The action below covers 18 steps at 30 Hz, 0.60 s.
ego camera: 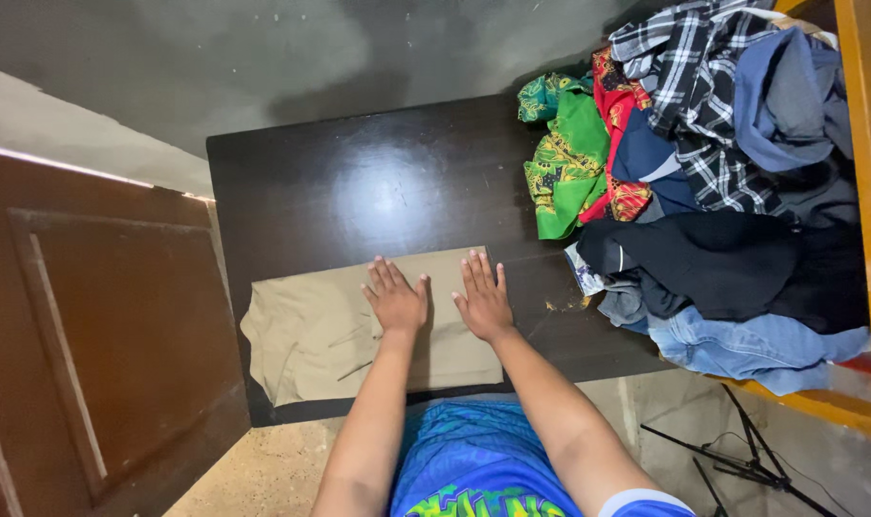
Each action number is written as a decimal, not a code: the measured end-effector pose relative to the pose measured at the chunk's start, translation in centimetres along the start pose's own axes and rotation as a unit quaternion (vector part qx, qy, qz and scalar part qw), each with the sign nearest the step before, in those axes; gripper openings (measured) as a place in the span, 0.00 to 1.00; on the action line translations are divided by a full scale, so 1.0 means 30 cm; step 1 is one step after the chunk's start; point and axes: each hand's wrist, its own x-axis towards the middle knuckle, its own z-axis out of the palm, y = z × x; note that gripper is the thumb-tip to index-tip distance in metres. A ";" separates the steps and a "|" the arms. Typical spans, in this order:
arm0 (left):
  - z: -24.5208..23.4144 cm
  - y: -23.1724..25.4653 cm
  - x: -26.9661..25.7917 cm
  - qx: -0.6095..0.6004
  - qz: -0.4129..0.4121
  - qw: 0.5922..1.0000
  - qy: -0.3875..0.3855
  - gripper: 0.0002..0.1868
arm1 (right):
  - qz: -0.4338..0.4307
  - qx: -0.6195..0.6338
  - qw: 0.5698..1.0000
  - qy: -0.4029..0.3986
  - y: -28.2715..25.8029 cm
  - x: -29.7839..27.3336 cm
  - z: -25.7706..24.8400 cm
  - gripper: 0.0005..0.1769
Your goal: The person unfolds a beige shirt on a dark table, smooths it out, and folds it into a compact rectangle. The shirt is then placed on the table next to a pile of other clothes.
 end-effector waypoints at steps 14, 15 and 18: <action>0.128 0.048 -0.248 -0.154 0.338 0.928 -0.031 0.31 | -0.019 -0.082 0.996 -0.033 0.036 -0.006 0.051 0.42; 0.118 0.051 -0.258 -0.128 0.340 0.931 -0.012 0.33 | -0.016 -0.059 0.998 -0.032 0.035 0.000 0.044 0.42; 0.068 0.011 -0.263 0.028 0.300 0.954 -0.009 0.36 | -0.004 -0.007 0.999 -0.049 0.016 -0.005 0.016 0.41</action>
